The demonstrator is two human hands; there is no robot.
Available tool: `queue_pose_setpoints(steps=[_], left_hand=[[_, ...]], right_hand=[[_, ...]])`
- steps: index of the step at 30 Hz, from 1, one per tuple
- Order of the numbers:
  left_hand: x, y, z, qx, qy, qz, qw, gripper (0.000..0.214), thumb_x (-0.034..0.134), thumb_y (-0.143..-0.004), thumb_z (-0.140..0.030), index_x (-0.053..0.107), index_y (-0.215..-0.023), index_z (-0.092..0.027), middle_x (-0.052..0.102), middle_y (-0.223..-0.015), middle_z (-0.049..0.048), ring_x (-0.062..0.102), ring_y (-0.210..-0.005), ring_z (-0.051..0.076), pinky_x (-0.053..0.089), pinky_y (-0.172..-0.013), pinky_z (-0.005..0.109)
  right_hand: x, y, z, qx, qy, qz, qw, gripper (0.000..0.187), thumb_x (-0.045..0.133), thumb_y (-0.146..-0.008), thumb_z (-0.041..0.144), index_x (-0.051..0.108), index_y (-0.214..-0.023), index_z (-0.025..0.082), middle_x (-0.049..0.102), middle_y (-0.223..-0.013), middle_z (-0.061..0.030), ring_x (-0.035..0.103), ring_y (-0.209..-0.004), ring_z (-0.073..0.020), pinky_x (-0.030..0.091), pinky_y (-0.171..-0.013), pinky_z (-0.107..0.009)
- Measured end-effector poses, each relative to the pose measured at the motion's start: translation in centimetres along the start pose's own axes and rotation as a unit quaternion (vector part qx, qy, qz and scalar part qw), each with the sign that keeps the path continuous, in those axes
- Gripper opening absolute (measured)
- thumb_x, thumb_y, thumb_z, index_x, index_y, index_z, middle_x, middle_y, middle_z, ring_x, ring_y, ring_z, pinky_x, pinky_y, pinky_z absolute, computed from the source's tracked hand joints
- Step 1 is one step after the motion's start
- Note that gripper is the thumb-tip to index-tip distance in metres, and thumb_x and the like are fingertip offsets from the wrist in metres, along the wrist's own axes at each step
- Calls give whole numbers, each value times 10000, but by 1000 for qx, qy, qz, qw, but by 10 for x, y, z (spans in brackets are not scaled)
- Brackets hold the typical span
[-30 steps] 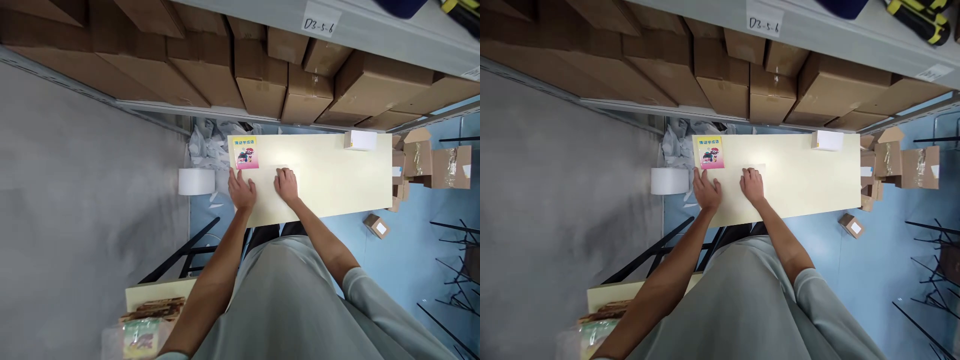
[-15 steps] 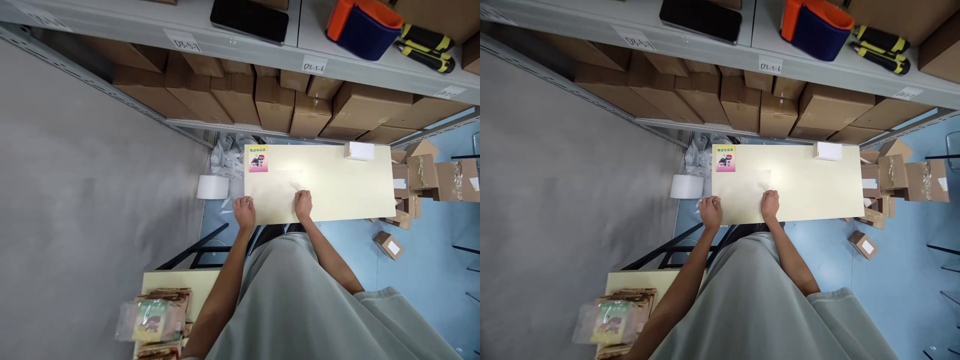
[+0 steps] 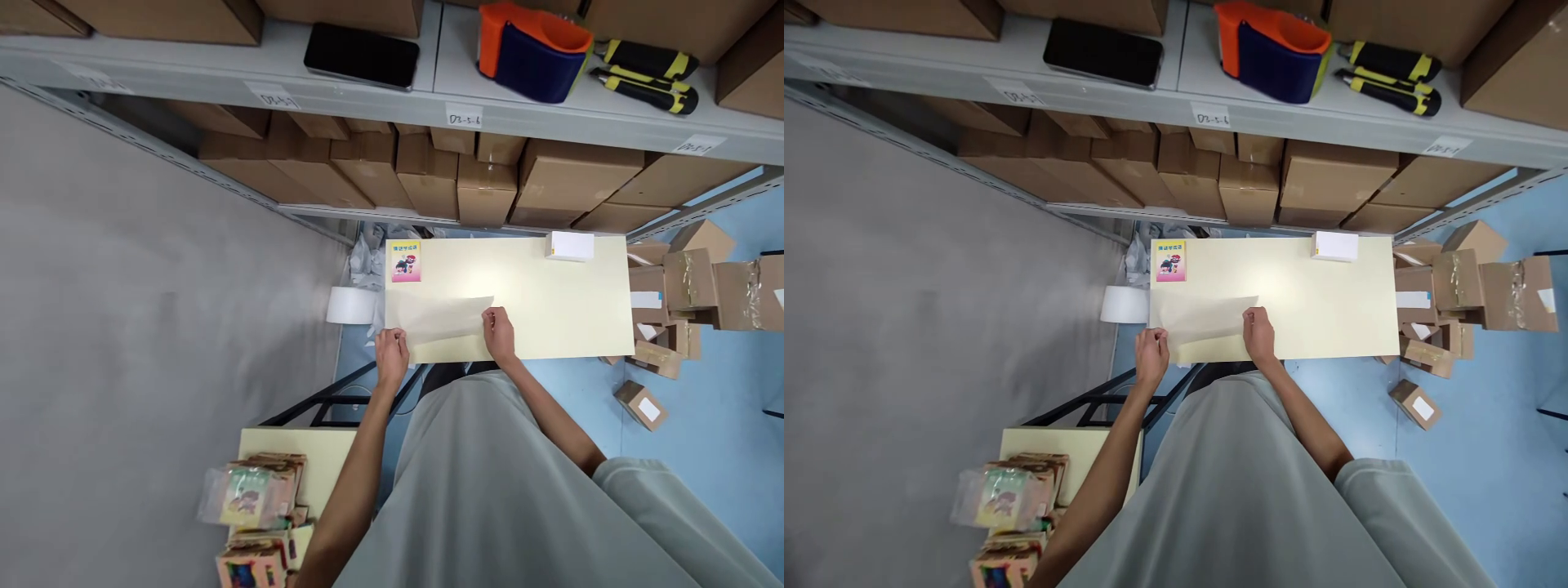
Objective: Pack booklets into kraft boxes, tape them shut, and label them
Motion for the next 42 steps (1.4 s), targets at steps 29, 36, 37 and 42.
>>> queue_pose_setpoints(steps=[29, 36, 37, 42], left_hand=[[186, -2, -213, 114, -5, 216, 970, 133, 558, -1077, -207, 671, -1024, -252, 727, -1126, 130, 662, -1126, 333, 569, -1045, 497], [140, -22, -148, 59, 25, 123, 990, 153, 589, -1043, -273, 691, -1156, -254, 715, -1115, 133, 665, -1122, 351, 565, -1081, 535], [128, -28, -134, 49, 23, 102, 993, 141, 609, -1029, -282, 689, -1143, -255, 711, -1109, 137, 659, -1119, 359, 561, -1084, 545], [79, -44, -68, 3, 19, 49, 999, 76, 638, -998, -291, 660, -1063, -255, 698, -1138, 172, 637, -1146, 398, 548, -1074, 576]], right_hand=[[-195, -36, -189, 134, 127, -49, 982, 291, 476, -1060, 449, 658, -1036, 223, 733, -1137, -135, 663, -842, -231, 552, -822, -386], [-191, -36, -145, 76, 243, -98, 962, 331, 460, -1080, 423, 700, -1155, 207, 684, -1254, -171, 658, -1112, -290, 551, -808, -368], [-185, -38, -133, 59, 242, -97, 964, 345, 450, -1089, 428, 700, -1166, 202, 687, -1241, -168, 660, -1105, -286, 555, -816, -368], [-111, -54, -61, -7, 206, 3, 979, 407, 439, -1131, 460, 703, -1251, 173, 726, -1178, -129, 696, -923, -231, 555, -790, -341]])
Point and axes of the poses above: each hand's wrist, its own y-axis away from the middle knuckle, its own x-axis out of the palm, z = x × y, the point moved 10 cm from there along -y, towards the middle knuckle
